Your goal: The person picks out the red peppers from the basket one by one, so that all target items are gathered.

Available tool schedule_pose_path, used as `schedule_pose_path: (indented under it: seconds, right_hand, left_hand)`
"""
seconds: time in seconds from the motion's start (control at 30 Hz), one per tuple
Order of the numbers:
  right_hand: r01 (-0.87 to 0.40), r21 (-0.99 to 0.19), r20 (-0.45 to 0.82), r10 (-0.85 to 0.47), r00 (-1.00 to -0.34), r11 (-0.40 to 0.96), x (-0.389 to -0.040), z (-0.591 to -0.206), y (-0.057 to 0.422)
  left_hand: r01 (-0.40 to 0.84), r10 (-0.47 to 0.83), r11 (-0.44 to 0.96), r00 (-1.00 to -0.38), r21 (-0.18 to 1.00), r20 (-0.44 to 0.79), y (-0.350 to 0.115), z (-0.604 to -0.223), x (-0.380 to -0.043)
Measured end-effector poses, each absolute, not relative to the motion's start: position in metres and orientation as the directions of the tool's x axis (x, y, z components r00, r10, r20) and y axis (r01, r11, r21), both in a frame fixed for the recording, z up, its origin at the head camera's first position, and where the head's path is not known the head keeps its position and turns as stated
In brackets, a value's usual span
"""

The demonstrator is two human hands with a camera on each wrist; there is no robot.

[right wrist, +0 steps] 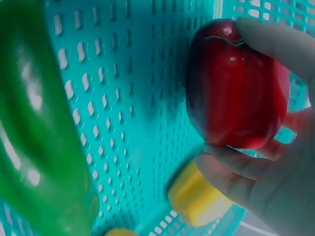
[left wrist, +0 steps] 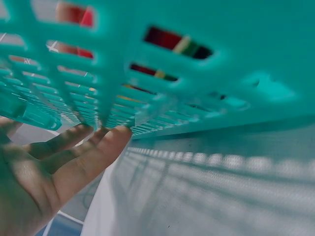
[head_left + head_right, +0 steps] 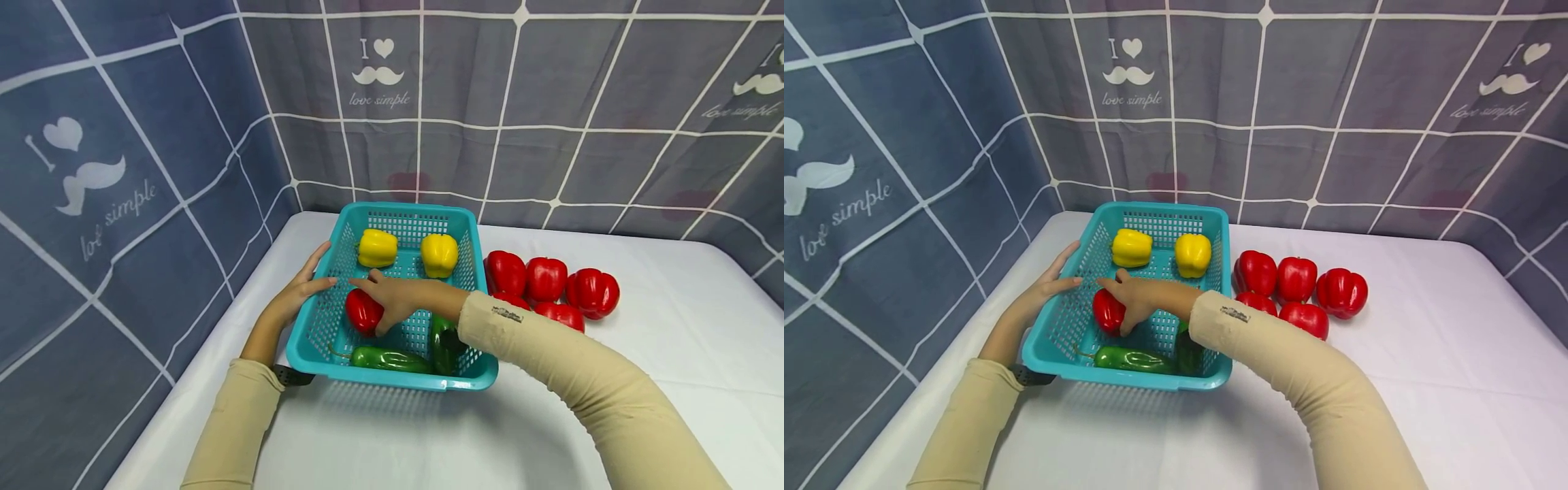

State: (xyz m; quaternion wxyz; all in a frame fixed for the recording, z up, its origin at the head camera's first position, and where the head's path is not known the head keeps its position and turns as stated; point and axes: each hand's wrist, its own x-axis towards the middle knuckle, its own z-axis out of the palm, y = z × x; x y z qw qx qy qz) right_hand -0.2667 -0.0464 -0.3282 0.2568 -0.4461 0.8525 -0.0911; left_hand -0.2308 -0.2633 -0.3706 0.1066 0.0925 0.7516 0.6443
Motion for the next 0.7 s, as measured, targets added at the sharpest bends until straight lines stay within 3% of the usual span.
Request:
schedule_pose_path:
  seconds: [0.3, 0.7]
  right_hand:
    - [-0.687, -0.405, -0.294, -0.797, -0.527, 0.604, -0.273, -0.312, -0.023]
    - [-0.688, -0.453, -0.203, -0.817, -0.539, 0.567, -0.267, -0.278, 0.002]
  left_hand:
    - [-0.014, 0.262, 0.161, -0.963, 0.987, -0.057, -0.263, -0.371, -0.232]
    - [-0.004, 0.273, 0.169, -0.961, 0.986, -0.050, -0.263, -0.371, -0.231]
